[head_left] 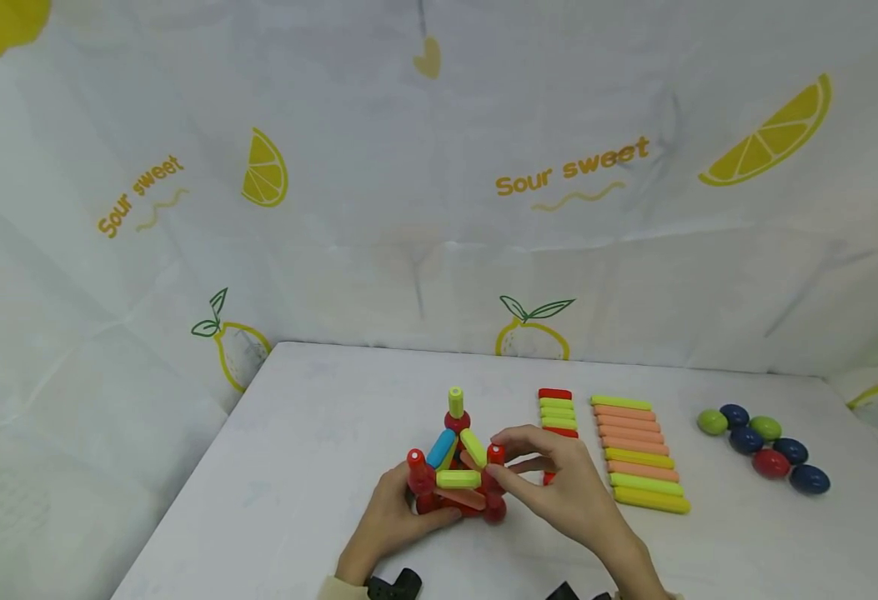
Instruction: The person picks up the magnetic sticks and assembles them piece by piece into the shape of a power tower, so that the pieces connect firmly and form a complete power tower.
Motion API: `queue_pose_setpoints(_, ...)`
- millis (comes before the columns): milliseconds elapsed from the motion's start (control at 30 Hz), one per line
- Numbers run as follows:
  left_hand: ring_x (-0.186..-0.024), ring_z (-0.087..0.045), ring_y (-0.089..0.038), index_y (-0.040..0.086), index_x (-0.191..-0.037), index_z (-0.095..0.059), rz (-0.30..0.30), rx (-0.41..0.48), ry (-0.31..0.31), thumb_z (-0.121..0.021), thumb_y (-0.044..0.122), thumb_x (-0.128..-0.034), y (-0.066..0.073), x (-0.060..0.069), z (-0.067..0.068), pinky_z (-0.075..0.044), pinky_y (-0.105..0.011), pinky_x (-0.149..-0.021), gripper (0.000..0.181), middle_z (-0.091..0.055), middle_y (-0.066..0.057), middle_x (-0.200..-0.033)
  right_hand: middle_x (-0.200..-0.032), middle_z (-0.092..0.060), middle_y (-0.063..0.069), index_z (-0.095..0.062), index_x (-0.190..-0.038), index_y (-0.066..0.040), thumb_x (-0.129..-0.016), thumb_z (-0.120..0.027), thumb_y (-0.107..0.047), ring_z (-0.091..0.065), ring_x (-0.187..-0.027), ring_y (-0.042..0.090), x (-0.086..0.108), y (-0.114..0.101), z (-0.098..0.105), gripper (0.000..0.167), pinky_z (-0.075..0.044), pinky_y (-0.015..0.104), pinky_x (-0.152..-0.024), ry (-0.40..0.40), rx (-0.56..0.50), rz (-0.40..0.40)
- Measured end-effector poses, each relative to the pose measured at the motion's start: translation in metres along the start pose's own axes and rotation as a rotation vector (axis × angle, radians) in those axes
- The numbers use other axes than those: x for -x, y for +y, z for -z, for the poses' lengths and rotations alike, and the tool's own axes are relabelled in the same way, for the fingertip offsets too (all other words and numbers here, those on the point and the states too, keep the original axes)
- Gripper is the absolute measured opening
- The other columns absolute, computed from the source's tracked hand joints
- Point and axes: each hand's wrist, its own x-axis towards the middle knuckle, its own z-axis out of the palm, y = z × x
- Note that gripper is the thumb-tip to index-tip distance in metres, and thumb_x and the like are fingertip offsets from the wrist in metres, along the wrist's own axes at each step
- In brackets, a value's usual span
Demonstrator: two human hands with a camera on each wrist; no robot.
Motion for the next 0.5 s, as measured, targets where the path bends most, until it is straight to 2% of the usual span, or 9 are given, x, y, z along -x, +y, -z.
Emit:
queue_pose_setpoints(333, -0.108, -0.066, -0.002, 0.037, -0.129, -0.06, 0.018, -0.01, -0.001, -0.088, 0.046, -0.0778, -0.0005, 0.0009, 0.001, -0.056, -0.027, -0.098, 0.058, -0.07, 0.022, -0.12, -0.102, -0.076, 0.0, -0.071, -0.112, -0.014, -0.086, -0.082, -0.017, -0.072, -0.09, 0.006, 0.0003, 0.0008, 0.0005, 0.028, -0.059, 0.019, -0.076, -0.024, 0.006, -0.012)
queue_pose_setpoints(500, -0.107, -0.066, -0.003, 0.031, -0.129, -0.062, 0.006, 0.0, -0.001, -0.088, 0.043, -0.0782, 0.0009, 0.0001, 0.0004, -0.056, -0.027, -0.098, 0.058, -0.07, 0.02, -0.119, -0.104, -0.076, 0.0, -0.07, -0.117, -0.014, -0.087, -0.081, -0.02, -0.072, -0.091, 0.006, 0.0021, 0.0026, 0.0066, 0.032, -0.06, 0.019, -0.076, -0.037, 0.014, -0.003)
